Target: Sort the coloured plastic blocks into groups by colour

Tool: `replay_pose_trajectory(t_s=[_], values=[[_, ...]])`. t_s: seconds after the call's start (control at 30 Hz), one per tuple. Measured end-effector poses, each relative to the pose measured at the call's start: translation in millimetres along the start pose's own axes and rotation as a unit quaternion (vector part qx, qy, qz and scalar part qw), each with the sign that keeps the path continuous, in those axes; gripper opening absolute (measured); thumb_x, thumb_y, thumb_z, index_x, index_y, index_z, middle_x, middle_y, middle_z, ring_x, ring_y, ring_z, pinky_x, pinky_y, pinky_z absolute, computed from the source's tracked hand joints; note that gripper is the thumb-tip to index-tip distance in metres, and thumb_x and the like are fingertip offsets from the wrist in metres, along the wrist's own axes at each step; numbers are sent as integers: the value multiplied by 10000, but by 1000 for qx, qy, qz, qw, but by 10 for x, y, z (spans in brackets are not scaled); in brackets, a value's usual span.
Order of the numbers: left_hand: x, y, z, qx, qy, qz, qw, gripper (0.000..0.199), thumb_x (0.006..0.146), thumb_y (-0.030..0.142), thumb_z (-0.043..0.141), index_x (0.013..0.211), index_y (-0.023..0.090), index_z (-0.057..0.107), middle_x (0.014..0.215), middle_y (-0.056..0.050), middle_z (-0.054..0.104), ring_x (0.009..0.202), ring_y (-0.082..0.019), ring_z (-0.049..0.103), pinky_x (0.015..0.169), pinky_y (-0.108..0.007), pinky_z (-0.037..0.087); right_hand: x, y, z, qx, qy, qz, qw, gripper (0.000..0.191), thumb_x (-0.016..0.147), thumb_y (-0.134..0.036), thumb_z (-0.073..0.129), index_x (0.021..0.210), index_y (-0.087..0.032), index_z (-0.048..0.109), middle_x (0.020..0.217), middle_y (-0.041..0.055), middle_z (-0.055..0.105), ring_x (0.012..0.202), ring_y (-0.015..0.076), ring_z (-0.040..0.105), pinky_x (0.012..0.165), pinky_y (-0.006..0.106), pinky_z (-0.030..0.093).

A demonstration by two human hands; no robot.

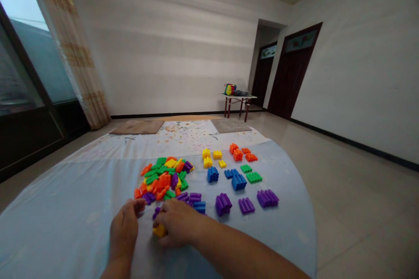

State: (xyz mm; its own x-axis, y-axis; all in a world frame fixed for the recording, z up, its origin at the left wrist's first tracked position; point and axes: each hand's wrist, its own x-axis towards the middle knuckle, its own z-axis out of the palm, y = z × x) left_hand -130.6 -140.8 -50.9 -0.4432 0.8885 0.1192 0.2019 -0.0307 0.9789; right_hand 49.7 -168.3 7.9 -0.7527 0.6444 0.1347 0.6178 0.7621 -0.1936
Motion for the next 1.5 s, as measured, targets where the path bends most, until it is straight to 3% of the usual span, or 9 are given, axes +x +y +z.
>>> replay_pose_trajectory(t_s=[0.17, 0.33, 0.47, 0.67, 0.83, 1.07, 1.13, 1.3, 1.5], values=[[-2, 47, 2, 10, 9, -20, 1000, 397, 759, 487, 387, 731, 177, 632, 766, -81, 687, 763, -230, 647, 738, -376, 549, 121, 57, -16, -29, -57, -65, 996, 282, 773, -266, 611, 1032, -185, 688, 999, 74, 665, 894, 214, 612, 777, 314, 490], [48, 18, 6, 27, 9, -19, 999, 427, 744, 508, 370, 727, 172, 633, 732, -80, 675, 716, -228, 638, 710, -379, 544, 217, 65, 50, 10, -32, -7, 999, 506, 725, -323, 654, 1205, -175, 595, 1095, 116, 634, 918, 234, 624, 722, 300, 510], [29, -5, 17, 6, 19, -1, 1000, 455, 737, 534, 370, 712, 162, 631, 695, -79, 670, 671, -220, 629, 690, -383, 540, 218, 70, 79, 29, -74, 21, 997, 417, 719, -351, 637, 1070, -125, 657, 991, 139, 631, 876, 252, 614, 701, 320, 504], [-18, -38, 45, -7, 25, 18, 999, 498, 762, 580, 370, 700, 163, 636, 684, -71, 677, 663, -210, 629, 671, -369, 538, 147, 67, 97, 48, -23, 28, 998, 402, 717, -384, 662, 1049, -157, 655, 1068, 126, 592, 985, 270, 547, 827, 379, 455], [-23, -43, 36, -14, 21, 17, 1000, 515, 769, 586, 366, 716, 154, 641, 686, -77, 676, 671, -217, 631, 669, -374, 534, 86, 42, -49, 84, 32, 20, 996, 411, 693, -403, 732, 1008, -155, 640, 1042, 99, 595, 1014, 248, 509, 902, 372, 402], [-23, 29, 34, -12, 14, 4, 1000, 505, 740, 607, 377, 710, 168, 625, 696, -78, 669, 674, -215, 619, 693, -370, 526, 52, 84, -154, 220, 39, 48, 974, 319, 671, -407, 763, 877, -189, 653, 882, 32, 609, 867, 187, 538, 805, 306, 410], [-26, 26, 31, -11, 10, 3, 1000, 498, 749, 598, 372, 721, 170, 624, 709, -79, 671, 700, -219, 627, 706, -368, 526, 58, 96, -120, 320, 22, 94, 942, 295, 670, -397, 756, 842, -183, 648, 803, 5, 613, 756, 150, 547, 689, 259, 413], [-52, 7, 22, 8, -16, 23, 1000, 470, 770, 562, 369, 741, 177, 638, 751, -76, 685, 735, -222, 635, 711, -365, 522, 119, 128, -26, 575, 16, 184, 797, 255, 740, -406, 667, 808, -161, 647, 702, -14, 610, 621, 96, 526, 554, 205, 369], [-131, 152, 100, -22, -126, 23, 992, 516, 763, 606, 405, 807, 169, 676, 851, -92, 700, 820, -232, 637, 753, -369, 519, 190, 207, -17, 725, 72, 255, 636, 311, 711, -437, 652, 805, -141, 631, 741, 13, 613, 559, 72, 514, 431, 169, 284]])
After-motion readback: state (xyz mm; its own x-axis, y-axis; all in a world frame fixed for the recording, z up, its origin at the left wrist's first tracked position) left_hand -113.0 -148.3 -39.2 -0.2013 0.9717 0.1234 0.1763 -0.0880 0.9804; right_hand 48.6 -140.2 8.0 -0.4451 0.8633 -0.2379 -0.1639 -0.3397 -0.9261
